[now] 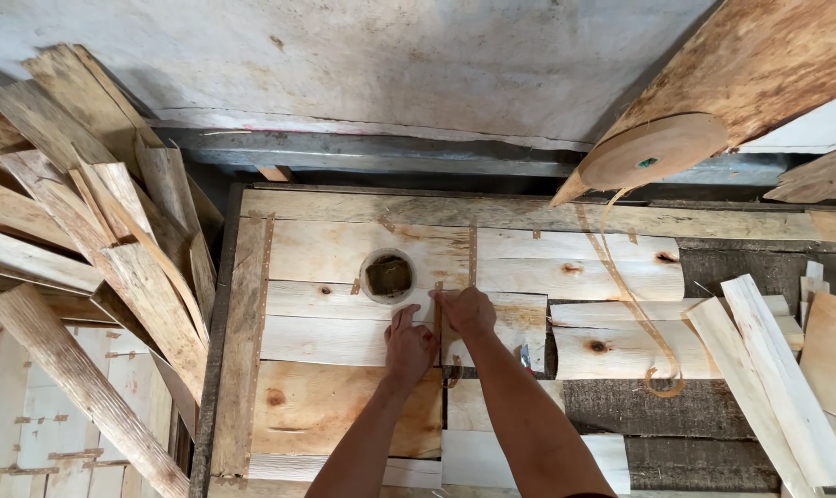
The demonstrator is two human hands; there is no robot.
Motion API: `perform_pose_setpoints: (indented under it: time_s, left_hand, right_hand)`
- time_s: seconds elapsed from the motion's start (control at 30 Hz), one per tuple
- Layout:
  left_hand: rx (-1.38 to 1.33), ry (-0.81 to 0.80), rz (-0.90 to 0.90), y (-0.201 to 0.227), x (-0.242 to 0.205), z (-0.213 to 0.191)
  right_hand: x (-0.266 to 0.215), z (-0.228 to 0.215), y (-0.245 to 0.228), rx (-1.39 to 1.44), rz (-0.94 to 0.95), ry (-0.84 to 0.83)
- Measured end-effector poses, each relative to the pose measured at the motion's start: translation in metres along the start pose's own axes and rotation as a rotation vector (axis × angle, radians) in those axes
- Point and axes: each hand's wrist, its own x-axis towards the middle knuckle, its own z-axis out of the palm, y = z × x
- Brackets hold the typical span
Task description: Cutting thin strips of wood to size using a utility knife while assembling a wood panel.
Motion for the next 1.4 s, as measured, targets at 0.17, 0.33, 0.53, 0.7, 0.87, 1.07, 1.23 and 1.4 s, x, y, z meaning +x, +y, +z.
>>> perform_pose_setpoints:
  time_s: [0.17, 0.33, 0.53, 0.7, 0.87, 1.07, 1.23, 1.4]
  left_hand:
    - [-0.004, -0.013, 0.001, -0.002, 0.001, 0.001]
    - [-0.006, 0.025, 0.031, -0.010, -0.001, 0.010]
    - [-0.027, 0.039, 0.017, -0.010, 0.001, 0.012]
    - [-0.008, 0.028, 0.022, -0.014, 0.002, 0.013]
    - [-0.008, 0.000, 0.012, -0.014, 0.003, 0.011]
    - [0.004, -0.023, 0.010, -0.015, 0.002, 0.010]
    - [-0.012, -0.015, 0.008, -0.017, 0.001, 0.013]
    - [0.002, -0.047, 0.005, -0.015, -0.001, 0.008]
  right_hand:
    - [-0.003, -0.004, -0.002, -0.018, 0.005, -0.015]
    - [0.014, 0.004, 0.015, 0.013, -0.064, -0.036]
    - [0.015, 0.007, 0.022, -0.031, -0.151, -0.052]
    - [0.005, 0.000, 0.016, -0.024, -0.161, -0.038]
    - [0.005, 0.001, 0.016, -0.014, -0.168, -0.038]
    - [0.017, 0.009, 0.023, -0.085, -0.176, -0.022]
    - [0.011, 0.006, 0.027, -0.055, -0.297, -0.015]
    - [0.008, 0.005, 0.029, -0.111, -0.309, -0.040]
